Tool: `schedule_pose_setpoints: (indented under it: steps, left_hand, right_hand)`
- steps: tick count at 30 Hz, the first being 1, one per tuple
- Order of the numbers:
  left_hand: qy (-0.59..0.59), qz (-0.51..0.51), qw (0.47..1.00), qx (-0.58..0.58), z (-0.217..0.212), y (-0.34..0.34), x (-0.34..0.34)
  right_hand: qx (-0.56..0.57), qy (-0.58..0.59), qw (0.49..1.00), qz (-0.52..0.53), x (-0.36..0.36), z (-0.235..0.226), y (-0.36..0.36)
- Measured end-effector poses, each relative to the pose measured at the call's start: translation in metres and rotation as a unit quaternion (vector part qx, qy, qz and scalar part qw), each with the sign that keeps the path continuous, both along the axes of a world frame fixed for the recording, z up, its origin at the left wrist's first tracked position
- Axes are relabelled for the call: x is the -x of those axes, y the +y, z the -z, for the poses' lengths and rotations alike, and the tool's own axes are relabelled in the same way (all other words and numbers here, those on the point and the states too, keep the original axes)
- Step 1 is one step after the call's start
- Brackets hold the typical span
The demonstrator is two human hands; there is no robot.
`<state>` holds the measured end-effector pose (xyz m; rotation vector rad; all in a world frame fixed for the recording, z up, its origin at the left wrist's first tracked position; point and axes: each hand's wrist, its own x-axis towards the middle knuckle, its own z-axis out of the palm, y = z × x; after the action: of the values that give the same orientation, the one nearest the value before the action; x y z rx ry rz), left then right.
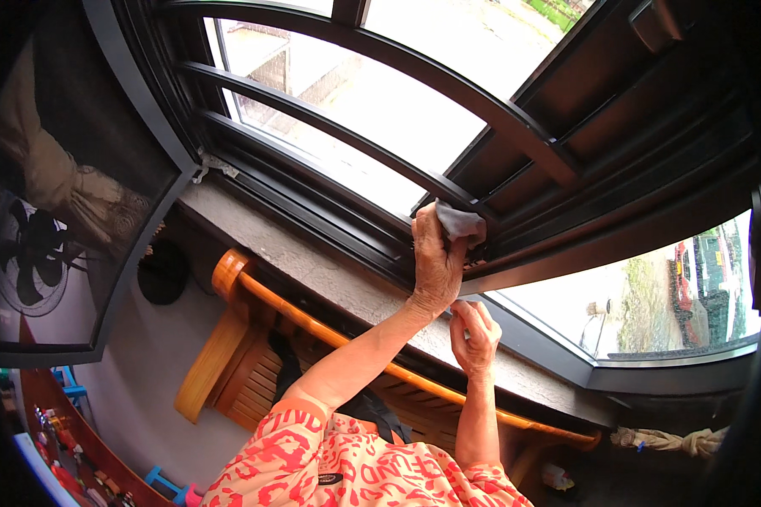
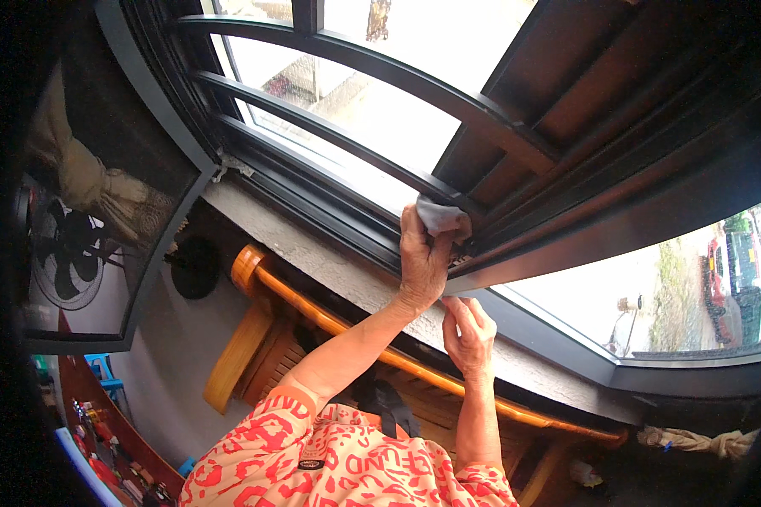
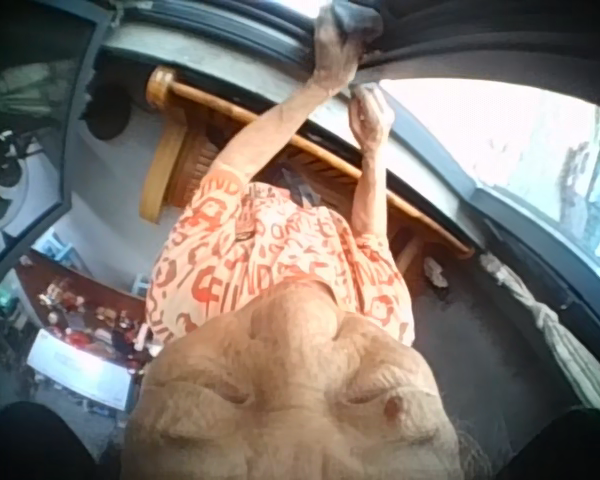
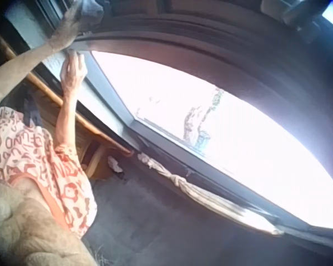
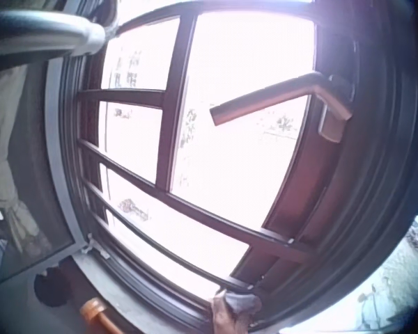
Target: The person cleans the window frame and screen using a grey cloth. They wipe the vertical and horizontal bars of the frame and the mesh screen, moving methodically from the top to the bottom of the window.
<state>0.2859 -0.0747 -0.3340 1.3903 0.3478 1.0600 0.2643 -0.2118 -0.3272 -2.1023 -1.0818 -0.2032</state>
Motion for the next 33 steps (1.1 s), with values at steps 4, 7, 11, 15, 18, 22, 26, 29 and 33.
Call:
schedule_pose_setpoints:
  steps: [4, 7, 11, 15, 18, 22, 26, 29, 33]
  left_hand:
    - [-0.018, -0.056, 0.993, -0.107, 0.001, 0.003, -0.002]
    - [0.007, -0.095, 0.974, -0.207, 0.001, 0.012, 0.002]
    - [0.077, -0.08, 0.961, -0.254, 0.01, 0.017, 0.009]
    - [0.155, -0.068, 0.941, -0.293, 0.013, 0.019, 0.02]
    - [0.169, -0.043, 0.942, -0.287, 0.012, 0.021, 0.029]
    - [0.048, -0.119, 0.954, -0.272, -0.002, 0.024, 0.02]
    - [0.004, -0.15, 0.946, -0.286, 0.003, 0.023, 0.001]
    - [0.008, -0.137, 0.944, -0.299, 0.019, 0.02, 0.008]
    - [0.03, -0.129, 0.936, -0.326, 0.039, 0.016, 0.021]
  right_hand:
    - [-0.004, 0.016, 1.0, 0.002, 0.001, 0.006, -0.008]
    - [-0.003, 0.011, 1.0, 0.0, 0.002, 0.012, -0.011]
    - [-0.006, 0.005, 1.0, -0.01, 0.005, 0.02, -0.012]
    - [0.002, 0.042, 0.999, -0.023, 0.007, 0.018, -0.011]
    - [0.007, 0.036, 0.999, -0.031, 0.008, 0.016, -0.012]
    - [0.009, 0.029, 0.999, -0.033, 0.008, 0.015, -0.016]
    - [0.022, 0.035, 0.999, -0.029, 0.012, 0.014, -0.015]
    - [0.029, 0.04, 0.998, -0.037, 0.013, 0.022, -0.019]
    - [0.021, 0.063, 0.997, -0.029, 0.016, 0.03, -0.026]
